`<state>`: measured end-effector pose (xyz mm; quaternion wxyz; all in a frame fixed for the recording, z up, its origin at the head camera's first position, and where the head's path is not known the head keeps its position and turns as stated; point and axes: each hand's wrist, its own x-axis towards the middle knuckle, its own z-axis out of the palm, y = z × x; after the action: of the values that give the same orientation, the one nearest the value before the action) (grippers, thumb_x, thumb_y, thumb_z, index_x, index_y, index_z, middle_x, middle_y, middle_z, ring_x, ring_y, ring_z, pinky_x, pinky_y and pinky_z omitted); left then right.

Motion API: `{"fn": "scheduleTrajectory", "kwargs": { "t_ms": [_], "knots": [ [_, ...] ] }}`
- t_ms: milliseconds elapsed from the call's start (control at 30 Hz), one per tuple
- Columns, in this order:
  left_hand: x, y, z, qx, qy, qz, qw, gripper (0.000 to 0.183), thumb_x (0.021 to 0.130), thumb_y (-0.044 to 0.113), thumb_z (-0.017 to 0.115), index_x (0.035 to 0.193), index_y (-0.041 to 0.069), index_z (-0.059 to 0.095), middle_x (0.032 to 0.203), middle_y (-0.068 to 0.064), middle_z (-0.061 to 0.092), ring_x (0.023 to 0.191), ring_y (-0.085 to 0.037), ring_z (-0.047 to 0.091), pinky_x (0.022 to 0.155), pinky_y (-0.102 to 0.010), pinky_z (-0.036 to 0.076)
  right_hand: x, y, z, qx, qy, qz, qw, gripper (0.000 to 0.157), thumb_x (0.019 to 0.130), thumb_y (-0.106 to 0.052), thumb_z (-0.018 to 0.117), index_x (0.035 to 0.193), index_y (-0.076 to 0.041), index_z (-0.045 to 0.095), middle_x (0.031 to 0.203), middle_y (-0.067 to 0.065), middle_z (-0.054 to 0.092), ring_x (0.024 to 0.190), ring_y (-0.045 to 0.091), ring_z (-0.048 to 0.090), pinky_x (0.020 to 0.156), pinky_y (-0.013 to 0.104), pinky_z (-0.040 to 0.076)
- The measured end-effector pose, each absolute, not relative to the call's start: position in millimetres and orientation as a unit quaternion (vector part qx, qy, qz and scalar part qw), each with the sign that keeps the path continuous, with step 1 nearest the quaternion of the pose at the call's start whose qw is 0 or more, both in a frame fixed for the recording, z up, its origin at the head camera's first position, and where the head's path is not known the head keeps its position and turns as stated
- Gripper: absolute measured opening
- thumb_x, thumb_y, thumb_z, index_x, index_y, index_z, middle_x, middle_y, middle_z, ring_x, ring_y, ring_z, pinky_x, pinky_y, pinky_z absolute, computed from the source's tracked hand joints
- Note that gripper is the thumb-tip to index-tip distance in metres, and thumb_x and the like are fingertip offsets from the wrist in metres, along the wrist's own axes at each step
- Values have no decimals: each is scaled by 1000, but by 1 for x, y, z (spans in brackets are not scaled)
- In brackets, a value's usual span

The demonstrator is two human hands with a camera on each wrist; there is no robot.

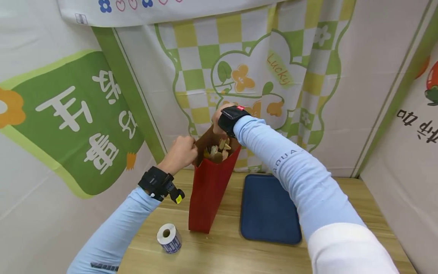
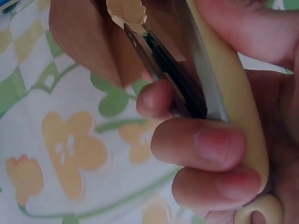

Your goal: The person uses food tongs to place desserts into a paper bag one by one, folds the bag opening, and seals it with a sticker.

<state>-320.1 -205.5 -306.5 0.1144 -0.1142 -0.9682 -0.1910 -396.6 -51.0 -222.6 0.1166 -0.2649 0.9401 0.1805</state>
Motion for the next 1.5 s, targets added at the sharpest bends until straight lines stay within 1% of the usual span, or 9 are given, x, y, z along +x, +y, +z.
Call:
{"fn": "scheduleTrajectory", "kwargs": {
  "t_ms": [267, 467, 600, 900, 1100, 1200, 1300, 1400, 1500],
  "knots": [
    [-302, -207, -307, -113, -969, -196, 102, 32, 85, 0, 42, 55, 11, 41, 51, 0, 36, 41, -14, 40, 38, -25, 30, -406, -67, -284, -306, 924, 201, 110, 15, 86, -19, 51, 89, -13, 64, 86, 0, 60, 72, 16, 50, 65, 36, 42],
    [-297, -201, -298, -134, -963, -202, 116, 28, 86, 1, 44, 58, 8, 46, 54, -2, 41, 45, -17, 44, 41, -27, 33, -411, -61, -308, -313, 924, 194, 102, 15, 80, -20, 57, 88, -13, 68, 87, 0, 67, 71, 16, 55, 62, 40, 48],
    [-297, -198, -299, -140, -960, -220, 106, 23, 87, 2, 44, 65, 6, 51, 58, -5, 47, 47, -18, 49, 41, -27, 36, -411, -48, -312, -313, 926, 186, 104, 15, 79, -20, 58, 88, -13, 67, 87, 1, 66, 70, 16, 54, 57, 38, 47],
    [-312, -204, -302, -146, -957, -223, 110, 24, 84, 0, 44, 60, 6, 48, 57, -4, 46, 49, -19, 46, 45, -29, 35, -392, -13, -271, -299, 939, 115, 128, 10, 79, -17, 57, 88, -11, 58, 86, 2, 57, 72, 19, 48, 58, 35, 38],
    [-323, -224, -308, -123, -960, -235, 92, 27, 86, 2, 42, 62, 4, 54, 57, -7, 54, 47, -17, 46, 43, -27, 33, -380, 24, -223, -315, 936, 4, 156, 27, 84, -34, 68, 84, -9, 58, 65, -1, 44, 51, 11, 39, 48, 26, 34],
    [-326, -237, -309, -103, -962, -238, 85, 26, 86, 2, 42, 65, 3, 57, 59, -9, 58, 47, -18, 48, 43, -27, 33, -369, 51, -210, -335, 935, -53, 107, 30, 88, -36, 65, 90, -6, 64, 60, -2, 35, 48, 11, 30, 50, 27, 30],
    [-328, -249, -309, -96, -963, -239, 80, 26, 87, 3, 41, 69, 2, 60, 62, -11, 61, 49, -20, 52, 44, -28, 35, -350, 85, -214, -330, 936, -118, 30, 34, 89, -37, 64, 103, -6, 64, 62, 0, 37, 52, 12, 31, 53, 29, 31],
    [-330, -260, -310, -92, -963, -242, 78, 26, 88, 4, 40, 73, 0, 61, 66, -13, 61, 50, -20, 53, 45, -28, 37, -324, 117, -238, -280, 939, -197, -20, 48, 90, -39, 62, 122, -3, 60, 65, 3, 44, 52, 14, 35, 52, 31, 32],
    [-332, -270, -310, -92, -964, -234, 84, 26, 88, 4, 39, 75, -1, 62, 69, -14, 61, 51, -20, 51, 45, -28, 36, -298, 142, -278, -225, 942, -246, -47, 47, 91, -39, 61, 122, -4, 58, 66, 4, 47, 51, 15, 37, 50, 31, 32]
  ]
}}
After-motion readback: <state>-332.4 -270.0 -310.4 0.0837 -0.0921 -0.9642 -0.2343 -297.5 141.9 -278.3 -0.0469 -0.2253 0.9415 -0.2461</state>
